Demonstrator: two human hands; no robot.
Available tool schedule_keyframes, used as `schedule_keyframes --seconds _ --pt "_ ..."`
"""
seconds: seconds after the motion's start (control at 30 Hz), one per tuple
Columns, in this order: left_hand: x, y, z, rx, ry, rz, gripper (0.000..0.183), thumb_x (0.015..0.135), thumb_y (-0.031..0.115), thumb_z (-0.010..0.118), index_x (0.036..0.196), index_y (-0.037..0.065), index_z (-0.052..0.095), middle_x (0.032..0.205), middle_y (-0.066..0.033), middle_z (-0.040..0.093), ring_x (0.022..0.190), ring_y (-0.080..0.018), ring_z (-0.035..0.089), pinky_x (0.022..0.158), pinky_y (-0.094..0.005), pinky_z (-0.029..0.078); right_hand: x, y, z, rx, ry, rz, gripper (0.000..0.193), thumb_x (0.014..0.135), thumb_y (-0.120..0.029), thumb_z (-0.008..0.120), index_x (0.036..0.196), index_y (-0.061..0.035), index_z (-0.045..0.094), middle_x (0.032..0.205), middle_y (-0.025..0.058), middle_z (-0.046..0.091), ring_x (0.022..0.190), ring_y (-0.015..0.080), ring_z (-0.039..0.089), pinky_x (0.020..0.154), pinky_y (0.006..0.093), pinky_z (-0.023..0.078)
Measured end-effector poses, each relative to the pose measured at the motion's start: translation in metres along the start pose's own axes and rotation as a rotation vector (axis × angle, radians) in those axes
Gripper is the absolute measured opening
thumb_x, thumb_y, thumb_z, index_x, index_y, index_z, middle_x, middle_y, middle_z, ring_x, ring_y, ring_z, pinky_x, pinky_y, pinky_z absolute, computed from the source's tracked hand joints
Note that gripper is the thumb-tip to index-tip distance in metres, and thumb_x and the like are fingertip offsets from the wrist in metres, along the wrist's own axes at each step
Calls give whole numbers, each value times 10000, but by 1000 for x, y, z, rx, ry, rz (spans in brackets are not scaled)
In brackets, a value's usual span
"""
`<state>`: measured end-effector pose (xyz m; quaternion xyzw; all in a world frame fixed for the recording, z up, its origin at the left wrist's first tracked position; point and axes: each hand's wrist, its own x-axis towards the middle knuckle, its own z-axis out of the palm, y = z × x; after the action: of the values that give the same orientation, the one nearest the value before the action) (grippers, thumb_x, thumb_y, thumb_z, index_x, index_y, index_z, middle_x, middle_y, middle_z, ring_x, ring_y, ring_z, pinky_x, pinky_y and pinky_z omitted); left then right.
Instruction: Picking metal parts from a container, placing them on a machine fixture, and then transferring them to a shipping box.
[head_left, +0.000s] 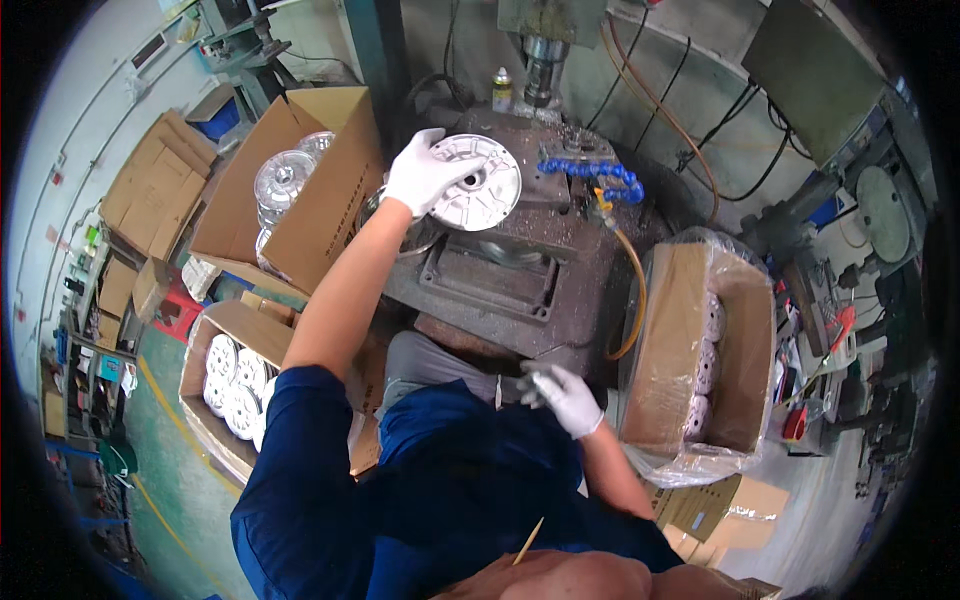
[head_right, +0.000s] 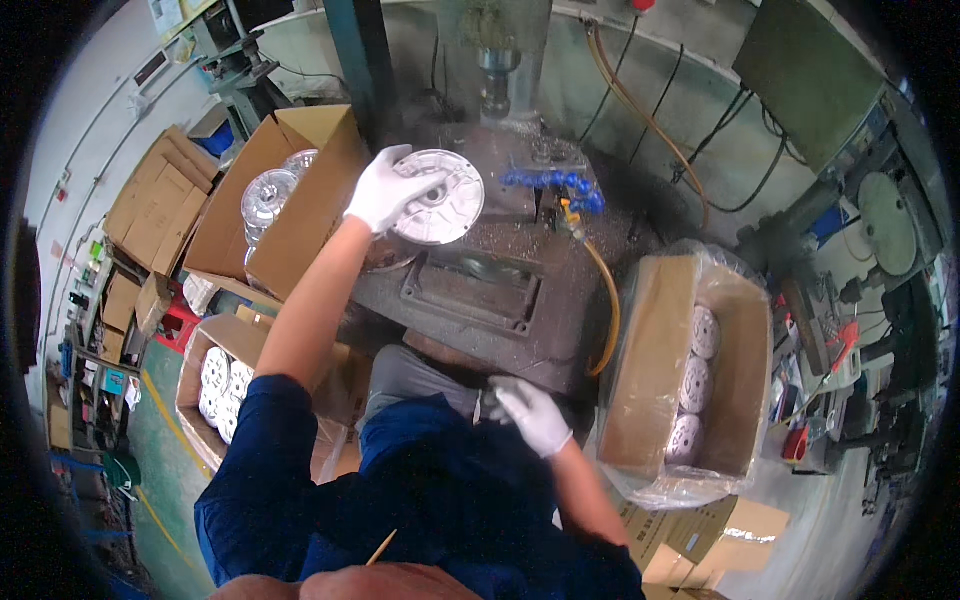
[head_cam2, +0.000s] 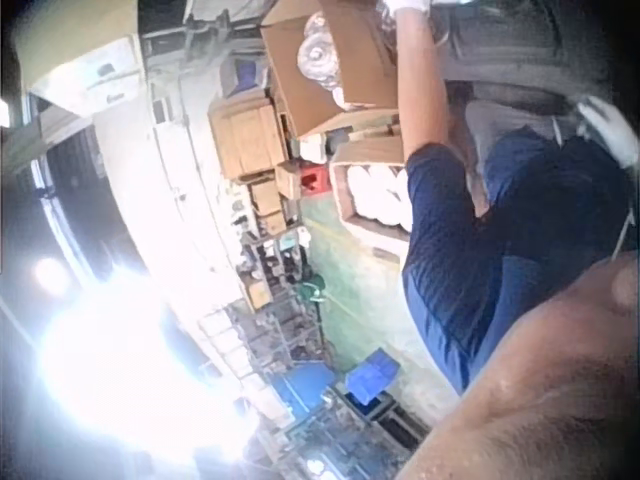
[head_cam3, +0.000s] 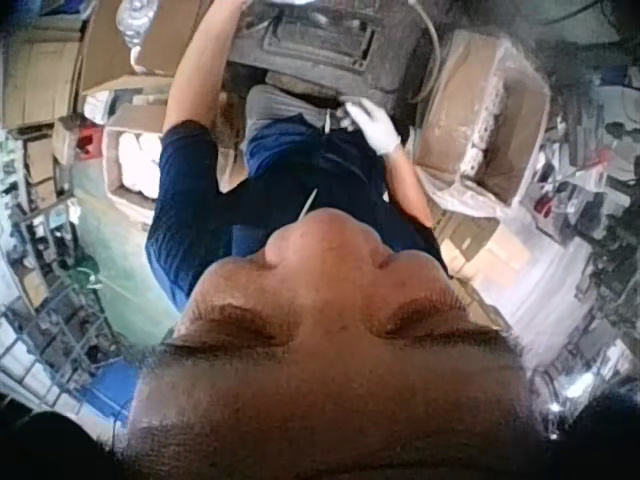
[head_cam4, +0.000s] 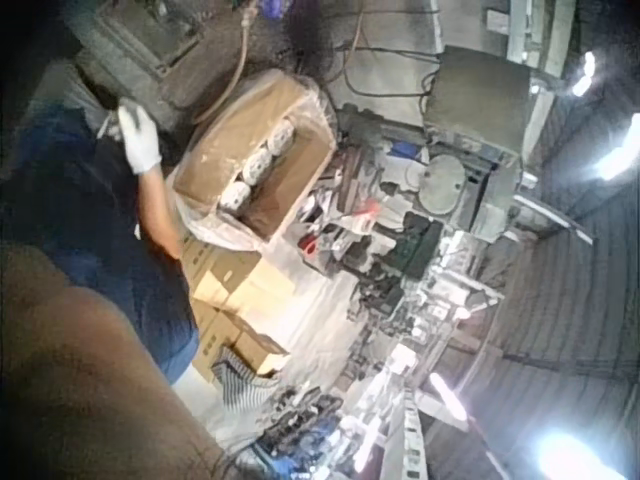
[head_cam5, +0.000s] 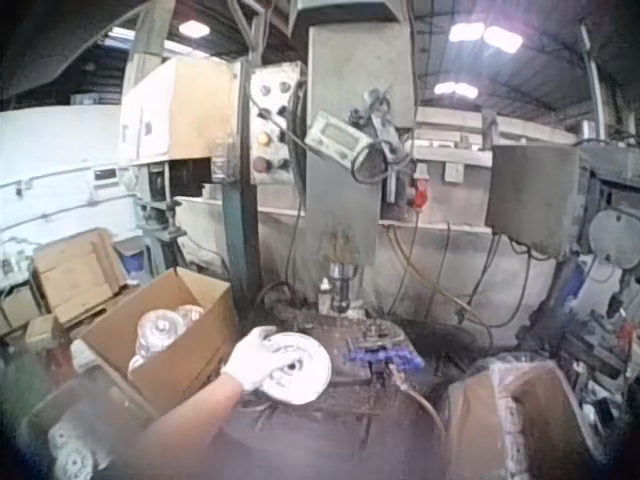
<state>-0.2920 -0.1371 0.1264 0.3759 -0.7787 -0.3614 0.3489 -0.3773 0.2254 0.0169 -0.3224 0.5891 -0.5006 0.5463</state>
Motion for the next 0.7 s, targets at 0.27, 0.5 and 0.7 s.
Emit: schedule_keyframes --seconds 0.27,0.5,0.7 --pt "69 0 32 133 -212 -84 1026 612 621 774 1280 -102 487 1232 -243 591 1134 -306 594 965 -338 459 -28 49 -13 56 166 183 348 987 -253 527 1208 15 553 995 103 671 797 156 640 721 274 514" --pt "71 16 28 423 -355 -171 1024 631 792 609 1121 -107 624 1156 -278 619 1109 -353 605 930 -361 466 -24 67 -30 -135 240 201 326 973 -248 559 1143 30 574 969 87 660 820 133 612 741 268 496" --pt "67 25 22 478 -384 -221 972 644 785 604 1058 -93 658 1090 -266 648 1043 -352 636 903 -367 477 -16 72 -38 -406 214 25 361 961 -259 581 1177 30 561 973 66 642 811 128 591 759 282 486"
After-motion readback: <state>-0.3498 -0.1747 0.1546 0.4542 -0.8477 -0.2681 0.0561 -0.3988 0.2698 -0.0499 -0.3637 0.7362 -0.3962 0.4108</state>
